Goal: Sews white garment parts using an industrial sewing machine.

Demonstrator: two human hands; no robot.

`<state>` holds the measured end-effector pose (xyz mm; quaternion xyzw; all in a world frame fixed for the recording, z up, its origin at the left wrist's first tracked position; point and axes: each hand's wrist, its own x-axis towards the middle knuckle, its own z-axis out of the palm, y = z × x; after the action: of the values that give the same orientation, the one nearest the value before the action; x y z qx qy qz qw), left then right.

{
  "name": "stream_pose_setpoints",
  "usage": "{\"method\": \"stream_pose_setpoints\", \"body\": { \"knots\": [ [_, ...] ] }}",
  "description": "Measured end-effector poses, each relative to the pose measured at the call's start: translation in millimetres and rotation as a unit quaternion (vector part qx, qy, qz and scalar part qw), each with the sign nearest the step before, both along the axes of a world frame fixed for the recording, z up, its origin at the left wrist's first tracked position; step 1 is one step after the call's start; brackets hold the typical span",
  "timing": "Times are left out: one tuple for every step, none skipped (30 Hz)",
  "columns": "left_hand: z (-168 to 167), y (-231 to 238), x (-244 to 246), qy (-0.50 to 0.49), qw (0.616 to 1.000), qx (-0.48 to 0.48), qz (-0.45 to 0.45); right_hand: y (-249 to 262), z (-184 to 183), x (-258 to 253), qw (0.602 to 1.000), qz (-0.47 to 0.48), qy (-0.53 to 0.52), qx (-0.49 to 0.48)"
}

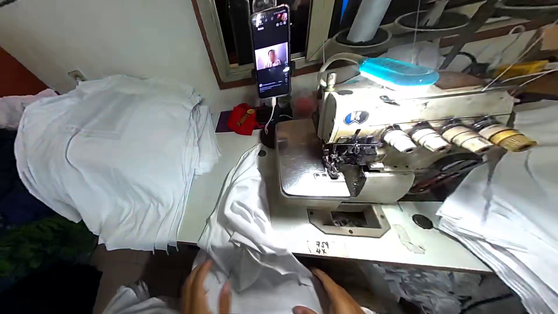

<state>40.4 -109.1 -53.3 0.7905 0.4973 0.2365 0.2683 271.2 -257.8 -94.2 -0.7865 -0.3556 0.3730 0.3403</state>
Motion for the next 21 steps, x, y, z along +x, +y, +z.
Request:
{"method": "stream_pose_setpoints", "body": {
  "knots": [
    [10, 1, 33, -0.009, 0.999, 0.013, -0.029, 10, -1, -10, 1.0, 0.006, -0.019, 0.008],
    [12, 4, 64, -0.007, 0.999, 0.021, -0.037, 20, -3, -18, 0.999, 0.009, -0.043, 0.009],
    [8, 9, 90, 0.006, 0.999, 0.025, -0.032, 29, -8, -24, 0.997, 0.004, -0.07, 0.014],
    [4, 16, 109, 0.026, 0.999, 0.03, -0.026, 36, -14, -28, 0.995, -0.007, -0.098, 0.024],
    [3, 24, 121, 0.041, 0.998, 0.031, -0.027, 40, -21, -31, 0.99, -0.022, -0.13, 0.042],
    [6, 32, 126, 0.051, 0.998, 0.006, -0.035, 41, -25, -32, 0.985, -0.039, -0.156, 0.067],
    [11, 38, 126, 0.043, 0.998, -0.038, -0.042, 39, -28, -32, 0.978, -0.058, -0.173, 0.099],
    [16, 43, 121, 0.002, 0.995, -0.096, -0.041, 35, -27, -30, 0.973, -0.082, -0.168, 0.134],
    [20, 45, 114, -0.08, 0.984, -0.157, -0.031, 28, -23, -28, 0.971, -0.105, -0.137, 0.166],
    [27, 46, 108, -0.168, 0.965, -0.2, -0.015, 22, -15, -25, 0.969, -0.125, -0.097, 0.192],
    [41, 45, 106, -0.24, 0.945, -0.222, -0.003, 18, -3, -21, 0.964, -0.141, -0.061, 0.215],
    [60, 46, 106, -0.291, 0.929, -0.228, -0.004, 16, 13, -15, 0.96, -0.146, -0.033, 0.236],
    [83, 48, 110, -0.324, 0.921, -0.217, -0.02, 17, 32, -7, 0.956, -0.144, -0.015, 0.256],
    [108, 51, 118, -0.346, 0.917, -0.193, -0.043, 21, 51, 3, 0.95, -0.139, -0.004, 0.279],
    [130, 57, 128, -0.37, 0.911, -0.168, -0.064, 28, 68, 14, 0.945, -0.134, 0.008, 0.297],
    [147, 64, 140, -0.4, 0.901, -0.146, -0.088, 36, 83, 27, 0.94, -0.134, 0.028, 0.312],
    [157, 73, 152, -0.42, 0.89, -0.12, -0.134, 46, 92, 40, 0.932, -0.144, 0.058, 0.328],
    [158, 81, 162, -0.407, 0.889, -0.082, -0.194, 56, 96, 50, 0.923, -0.169, 0.101, 0.331],
    [151, 85, 170, -0.355, 0.904, -0.026, -0.237, 63, 93, 58, 0.912, -0.196, 0.153, 0.326],
    [136, 81, 175, -0.285, 0.925, 0.037, -0.25, 63, 86, 63, 0.905, -0.208, 0.198, 0.313],
    [114, 72, 178, -0.226, 0.935, 0.099, -0.256, 59, 76, 63, 0.905, -0.212, 0.222, 0.296]
  ]
}}
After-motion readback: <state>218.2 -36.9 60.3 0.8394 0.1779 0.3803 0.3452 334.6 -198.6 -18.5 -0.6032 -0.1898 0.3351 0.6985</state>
